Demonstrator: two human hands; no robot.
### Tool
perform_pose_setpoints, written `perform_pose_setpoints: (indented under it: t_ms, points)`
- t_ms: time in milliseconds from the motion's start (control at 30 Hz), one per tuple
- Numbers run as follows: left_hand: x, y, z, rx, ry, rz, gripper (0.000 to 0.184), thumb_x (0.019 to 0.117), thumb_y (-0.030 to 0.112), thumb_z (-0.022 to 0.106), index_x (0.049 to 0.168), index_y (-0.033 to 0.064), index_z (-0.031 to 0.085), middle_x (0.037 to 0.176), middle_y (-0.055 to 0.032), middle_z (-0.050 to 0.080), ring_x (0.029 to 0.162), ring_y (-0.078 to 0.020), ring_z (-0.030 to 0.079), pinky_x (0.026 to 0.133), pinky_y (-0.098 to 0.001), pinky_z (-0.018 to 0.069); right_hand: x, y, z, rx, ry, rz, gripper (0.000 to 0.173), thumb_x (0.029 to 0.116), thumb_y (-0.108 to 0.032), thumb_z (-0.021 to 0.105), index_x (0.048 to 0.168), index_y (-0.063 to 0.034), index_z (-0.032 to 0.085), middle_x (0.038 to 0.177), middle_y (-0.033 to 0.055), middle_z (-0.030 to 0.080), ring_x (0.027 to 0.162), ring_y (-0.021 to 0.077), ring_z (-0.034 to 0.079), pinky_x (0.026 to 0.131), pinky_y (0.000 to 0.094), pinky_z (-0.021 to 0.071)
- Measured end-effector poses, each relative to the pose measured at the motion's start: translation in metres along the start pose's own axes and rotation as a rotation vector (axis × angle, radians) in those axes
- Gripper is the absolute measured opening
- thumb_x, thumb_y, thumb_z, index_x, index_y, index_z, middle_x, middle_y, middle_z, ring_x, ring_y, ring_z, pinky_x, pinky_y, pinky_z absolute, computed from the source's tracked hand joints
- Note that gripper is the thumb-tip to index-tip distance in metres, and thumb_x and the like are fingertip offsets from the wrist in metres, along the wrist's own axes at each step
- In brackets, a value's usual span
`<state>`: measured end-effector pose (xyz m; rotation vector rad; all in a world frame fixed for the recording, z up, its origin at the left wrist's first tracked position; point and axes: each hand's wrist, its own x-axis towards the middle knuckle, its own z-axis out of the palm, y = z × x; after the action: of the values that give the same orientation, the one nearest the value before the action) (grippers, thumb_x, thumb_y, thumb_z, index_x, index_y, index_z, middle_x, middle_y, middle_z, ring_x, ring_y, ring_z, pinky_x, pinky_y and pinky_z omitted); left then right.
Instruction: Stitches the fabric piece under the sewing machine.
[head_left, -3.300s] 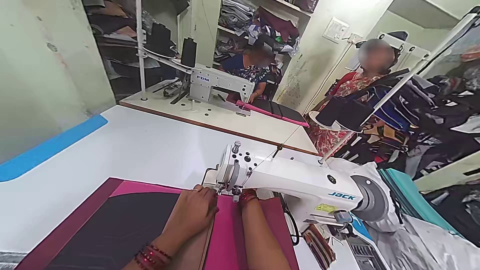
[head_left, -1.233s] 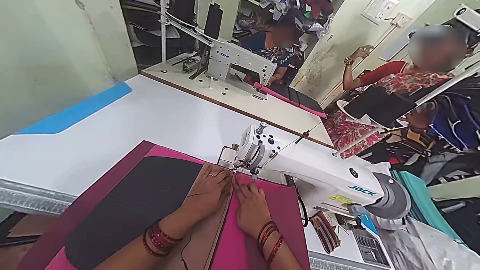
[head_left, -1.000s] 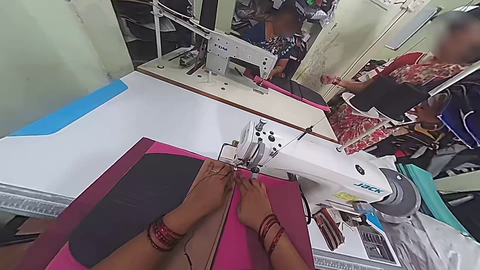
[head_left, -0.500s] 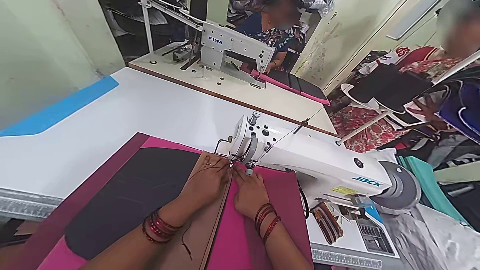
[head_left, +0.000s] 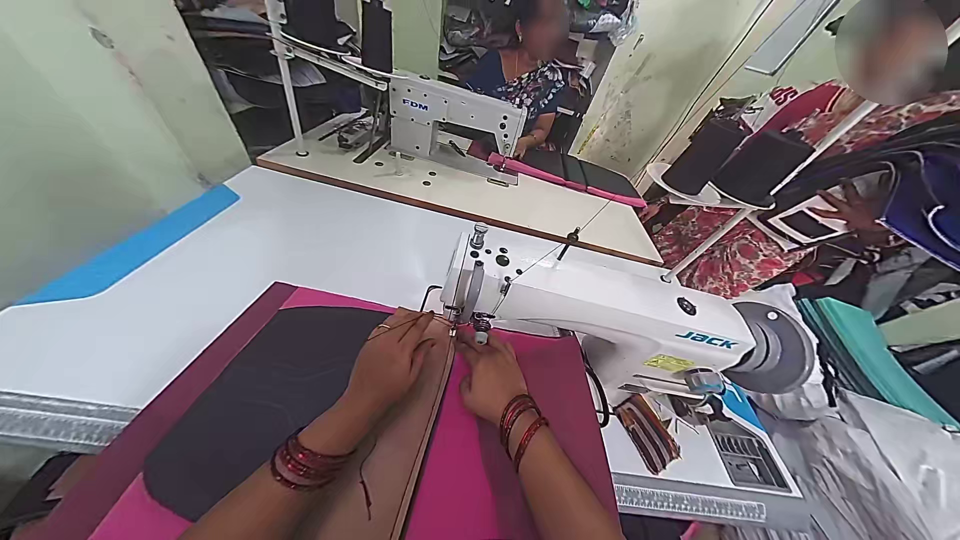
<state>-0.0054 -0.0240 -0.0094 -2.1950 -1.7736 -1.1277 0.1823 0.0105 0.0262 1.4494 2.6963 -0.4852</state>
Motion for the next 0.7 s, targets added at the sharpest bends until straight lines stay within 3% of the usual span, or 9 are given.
perform_pose_setpoints:
  t_ms: [133, 200, 233, 300, 433, 500, 567, 633, 700]
  points:
    - [-0.005, -0.001, 0.002, 0.097, 0.110, 0.203, 0.037, 0.1032, 0.021, 0.048, 0.119, 0.0002, 0.074, 0.116, -0.0160, 0.075, 0.109, -0.0362, 0.072, 0.093, -0.0526, 0.0563, -0.002, 0.005, 0.000, 0.154, 0.088, 0.018, 0.046, 0.0964, -0.015, 0.053, 0.141, -0.0128, 0.063, 0.149, 0.0038, 0.058, 0.143, 0.0266, 0.047, 0.114, 0.0505, 0.0369]
    - [-0.014, 0.010, 0.004, 0.028, 0.132, 0.358, 0.034, 0.1046, 0.016, 0.046, 0.113, 0.0013, 0.075, 0.115, -0.0130, 0.076, 0.109, -0.0309, 0.072, 0.094, -0.0465, 0.0572, -0.004, 0.007, -0.001, 0.302, 0.200, 0.050, 0.037, 0.0971, -0.017, 0.060, 0.130, -0.0032, 0.068, 0.132, 0.0149, 0.068, 0.126, 0.0298, 0.061, 0.110, 0.0480, 0.0440]
    - [-0.019, 0.017, 0.006, -0.016, 0.139, 0.421, 0.032, 0.1043, 0.013, 0.047, 0.112, 0.0017, 0.076, 0.114, -0.0122, 0.076, 0.108, -0.0287, 0.073, 0.094, -0.0441, 0.0573, -0.005, 0.008, -0.002, 0.357, 0.224, 0.067, 0.034, 0.0962, -0.017, 0.063, 0.124, 0.0009, 0.068, 0.120, 0.0187, 0.070, 0.112, 0.0315, 0.066, 0.103, 0.0475, 0.0488]
    - [-0.024, 0.036, 0.010, -0.078, 0.166, 0.514, 0.029, 0.1030, 0.010, 0.048, 0.111, 0.0034, 0.076, 0.111, -0.0104, 0.077, 0.102, -0.0238, 0.074, 0.090, -0.0366, 0.0574, -0.005, 0.009, -0.005, 0.379, 0.174, 0.069, 0.028, 0.0923, -0.010, 0.066, 0.118, 0.0013, 0.069, 0.107, 0.0194, 0.070, 0.102, 0.0323, 0.068, 0.096, 0.0482, 0.0511]
    - [-0.026, 0.058, 0.013, -0.152, 0.177, 0.643, 0.029, 0.1062, 0.012, 0.045, 0.115, 0.0073, 0.072, 0.112, -0.0068, 0.076, 0.107, -0.0190, 0.070, 0.099, -0.0303, 0.0531, -0.003, 0.015, 0.002, 0.371, 0.168, -0.060, 0.038, 0.1004, -0.018, 0.057, 0.136, -0.0116, 0.068, 0.104, 0.0122, 0.075, 0.096, 0.0259, 0.069, 0.095, 0.0445, 0.0509]
    - [-0.026, 0.061, 0.010, -0.118, 0.177, 0.557, 0.031, 0.1070, 0.021, 0.045, 0.106, 0.0123, 0.075, 0.104, -0.0024, 0.077, 0.099, -0.0172, 0.071, 0.090, -0.0315, 0.0556, -0.004, 0.014, 0.000, 0.405, 0.177, -0.042, 0.034, 0.1028, -0.024, 0.058, 0.132, -0.0101, 0.070, 0.103, 0.0126, 0.075, 0.094, 0.0255, 0.069, 0.094, 0.0443, 0.0516]
    - [-0.020, 0.058, 0.003, -0.039, 0.106, 0.306, 0.034, 0.1015, 0.026, 0.049, 0.093, 0.0105, 0.078, 0.095, -0.0073, 0.077, 0.089, -0.0261, 0.074, 0.076, -0.0433, 0.0600, -0.005, 0.011, -0.003, 0.387, 0.157, -0.002, 0.032, 0.1031, -0.022, 0.056, 0.127, -0.0068, 0.071, 0.106, 0.0136, 0.074, 0.099, 0.0265, 0.069, 0.097, 0.0450, 0.0511]
    - [-0.001, 0.044, -0.010, 0.031, -0.138, 0.006, 0.029, 0.0965, 0.022, 0.058, 0.101, 0.0015, 0.077, 0.109, -0.0212, 0.073, 0.105, -0.0437, 0.070, 0.086, -0.0624, 0.0542, -0.004, 0.010, -0.003, 0.371, 0.159, 0.019, 0.030, 0.1028, -0.021, 0.056, 0.122, -0.0053, 0.072, 0.105, 0.0139, 0.074, 0.099, 0.0269, 0.070, 0.096, 0.0461, 0.0516]
    - [0.021, 0.029, -0.015, 0.128, -0.382, -0.221, 0.035, 0.0973, 0.027, 0.064, 0.122, 0.0027, 0.071, 0.130, -0.0238, 0.064, 0.125, -0.0462, 0.058, 0.100, -0.0644, 0.0450, -0.003, 0.010, -0.004, 0.355, 0.132, 0.038, 0.030, 0.1033, -0.023, 0.055, 0.121, -0.0065, 0.073, 0.111, 0.0134, 0.074, 0.104, 0.0266, 0.070, 0.099, 0.0471, 0.0515]
